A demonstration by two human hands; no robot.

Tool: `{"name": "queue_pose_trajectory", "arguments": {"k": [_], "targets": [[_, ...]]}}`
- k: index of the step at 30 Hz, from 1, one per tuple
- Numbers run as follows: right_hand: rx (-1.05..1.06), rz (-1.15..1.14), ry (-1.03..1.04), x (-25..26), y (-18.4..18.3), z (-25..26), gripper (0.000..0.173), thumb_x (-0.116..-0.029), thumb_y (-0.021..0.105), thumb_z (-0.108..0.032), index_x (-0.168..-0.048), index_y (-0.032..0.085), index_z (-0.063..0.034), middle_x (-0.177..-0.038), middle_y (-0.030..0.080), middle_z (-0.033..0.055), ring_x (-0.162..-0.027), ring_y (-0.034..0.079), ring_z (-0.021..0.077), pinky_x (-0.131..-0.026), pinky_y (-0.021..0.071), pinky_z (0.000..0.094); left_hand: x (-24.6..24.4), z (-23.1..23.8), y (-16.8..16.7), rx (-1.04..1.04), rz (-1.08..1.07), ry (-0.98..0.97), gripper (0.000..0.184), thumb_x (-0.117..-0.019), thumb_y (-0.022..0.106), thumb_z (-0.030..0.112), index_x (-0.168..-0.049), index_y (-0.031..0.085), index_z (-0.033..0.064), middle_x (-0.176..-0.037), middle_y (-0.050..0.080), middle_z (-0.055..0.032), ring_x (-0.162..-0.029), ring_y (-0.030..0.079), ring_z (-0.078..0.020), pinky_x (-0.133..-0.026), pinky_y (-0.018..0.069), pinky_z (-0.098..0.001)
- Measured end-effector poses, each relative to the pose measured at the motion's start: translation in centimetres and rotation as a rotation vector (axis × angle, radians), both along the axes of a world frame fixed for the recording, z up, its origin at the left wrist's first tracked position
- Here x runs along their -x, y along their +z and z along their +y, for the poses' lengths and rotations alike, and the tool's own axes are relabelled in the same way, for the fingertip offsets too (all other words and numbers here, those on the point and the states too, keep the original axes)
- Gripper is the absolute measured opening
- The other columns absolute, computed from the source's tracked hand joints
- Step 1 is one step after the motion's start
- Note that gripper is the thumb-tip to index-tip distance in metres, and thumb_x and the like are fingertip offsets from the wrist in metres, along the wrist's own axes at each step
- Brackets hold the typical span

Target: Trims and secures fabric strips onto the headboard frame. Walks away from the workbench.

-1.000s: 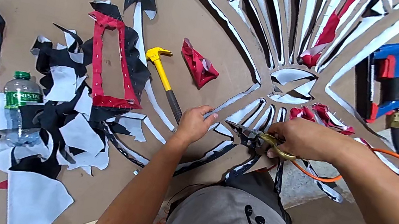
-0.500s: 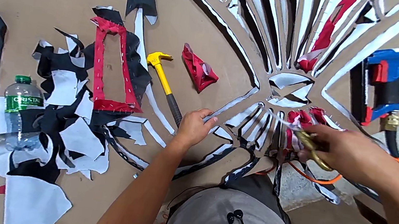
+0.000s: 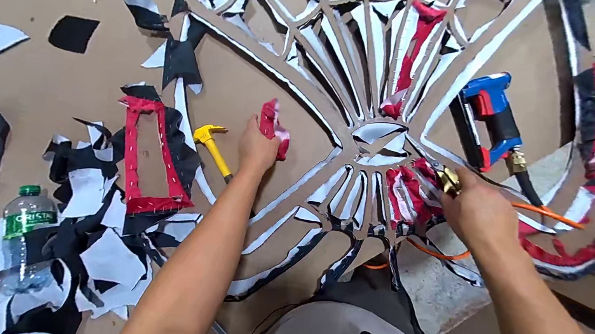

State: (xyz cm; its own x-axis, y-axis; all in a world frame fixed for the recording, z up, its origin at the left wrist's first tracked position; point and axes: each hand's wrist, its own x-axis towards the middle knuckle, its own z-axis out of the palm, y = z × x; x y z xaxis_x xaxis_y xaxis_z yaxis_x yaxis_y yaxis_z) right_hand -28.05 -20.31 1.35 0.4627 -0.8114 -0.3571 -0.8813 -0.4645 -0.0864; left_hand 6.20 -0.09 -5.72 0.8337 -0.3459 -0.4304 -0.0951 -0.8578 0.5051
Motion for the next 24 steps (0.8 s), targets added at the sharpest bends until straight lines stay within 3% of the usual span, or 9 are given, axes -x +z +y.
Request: {"name": "queue_pose_trajectory", "arguments": {"k": [3,5,9,11,14,16,18,20,24], "targets": [[-0.084,-0.147,0.044,1.2,-0.4,3.9,0.039,-0.1018,0.061,-0.032,-0.133,0.064,-0.0092,-0.104,0.073,0.0197,-0.092,0.071,0.0441,-0.074,0.054,0.0701,0.6,1.2,0.4,0.002,0.075,-0.129,0.053,-0.0885,0.078,0.021,-0.137,0.061,0.009,-0.124,0.068,-0.0219,-0.116,0.065,-0.0414,-0.098,0.0496,-0.068],[-0.169,-0.233,0.116,1.7,-2.2,7.8,0.035,-0.1011,0.062,-0.034,-0.127,0.068,-0.0112,-0.105,0.074,0.0124,-0.095,0.072,0.0341,-0.079,0.0579,0.0627,0.9,2.8,0.1,0.05,0.109,-0.139,0.04,-0.087,0.077,0.019,-0.124,0.067,0.0074,-0.112,0.071,-0.0192,-0.105,0.068,-0.0369,-0.091,0.0534,-0.065],[-0.259,-0.307,0.279,-1.0,-5.0,15.1,0.036,-0.0979,0.064,-0.033,-0.128,0.068,-0.013,-0.124,0.069,0.0093,-0.119,0.065,0.0284,-0.1,0.0538,0.0518,1.1,4.9,-0.4,0.082,0.176,-0.2,0.043,-0.0892,0.077,0.018,-0.129,0.064,0.0081,-0.116,0.071,-0.018,-0.106,0.069,-0.0343,-0.093,0.0548,-0.0622],[-0.184,-0.303,0.365,-3.2,-6.1,16.9,0.042,-0.0942,0.068,-0.032,-0.13,0.066,-0.0109,-0.125,0.069,0.0112,-0.119,0.064,0.0299,-0.103,0.0506,0.0504,1.3,5.1,-0.3,0.072,0.157,-0.236,0.05,-0.0915,0.077,0.027,-0.136,0.062,0.0119,-0.12,0.071,-0.0164,-0.109,0.07,-0.0334,-0.096,0.0544,-0.0616],[-0.177,-0.178,0.395,-5.4,-6.7,17.9,0.055,-0.0913,0.069,-0.029,-0.141,0.056,-0.0083,-0.116,0.069,0.0158,-0.112,0.065,0.0341,-0.103,0.0469,0.0535,1.7,5.1,0.8,0.102,0.136,-0.245,0.063,-0.102,0.05,0.061,-0.142,0.061,0.014,-0.127,0.069,-0.0165,-0.121,0.065,-0.0332,-0.105,0.0481,-0.063],[-0.184,-0.142,0.404,-5.6,-6.6,17.9,0.057,-0.0932,0.065,-0.024,-0.146,0.051,-0.0078,-0.113,0.07,0.0162,-0.108,0.067,0.0346,-0.101,0.0476,0.0533,1.5,5.0,0.9,0.114,0.121,-0.233,0.065,-0.1074,0.031,0.061,-0.137,0.065,0.0141,-0.129,0.069,-0.0162,-0.126,0.062,-0.0329,-0.108,0.0447,-0.0635],[-0.174,-0.145,0.431,-5.2,-7.1,17.8,0.056,-0.0927,0.061,-0.015,-0.147,0.05,-0.0094,-0.114,0.069,0.0156,-0.108,0.066,0.0344,-0.099,0.0479,0.0531,1.2,5.0,0.4,0.053,0.139,-0.247,0.044,-0.1099,0.043,0.04,-0.143,0.061,0.0163,-0.132,0.068,-0.0158,-0.127,0.062,-0.0328,-0.108,0.0454,-0.0623],[-0.178,-0.178,0.446,-5.1,-7.6,17.3,0.053,-0.093,0.06,-0.01,-0.146,0.052,-0.0111,-0.114,0.068,0.016,-0.109,0.065,0.0356,-0.096,0.0494,0.0538,1.2,4.5,0.3,-0.021,0.166,-0.238,0.046,-0.0998,0.062,0.021,-0.146,0.059,0.0186,-0.132,0.068,-0.0144,-0.124,0.064,-0.0323,-0.105,0.0485,-0.0612],[-0.195,-0.246,0.442,-5.4,-7.1,15.7,0.044,-0.094,0.06,-0.01,-0.138,0.058,-0.012,-0.104,0.072,0.0122,-0.101,0.068,0.0324,-0.092,0.0523,0.0507,1.6,3.3,0.5,-0.057,0.252,-0.233,0.046,-0.0866,0.077,0.009,-0.132,0.066,0.0124,-0.118,0.071,-0.0161,-0.108,0.07,-0.0327,-0.094,0.0551,-0.0595]]}}
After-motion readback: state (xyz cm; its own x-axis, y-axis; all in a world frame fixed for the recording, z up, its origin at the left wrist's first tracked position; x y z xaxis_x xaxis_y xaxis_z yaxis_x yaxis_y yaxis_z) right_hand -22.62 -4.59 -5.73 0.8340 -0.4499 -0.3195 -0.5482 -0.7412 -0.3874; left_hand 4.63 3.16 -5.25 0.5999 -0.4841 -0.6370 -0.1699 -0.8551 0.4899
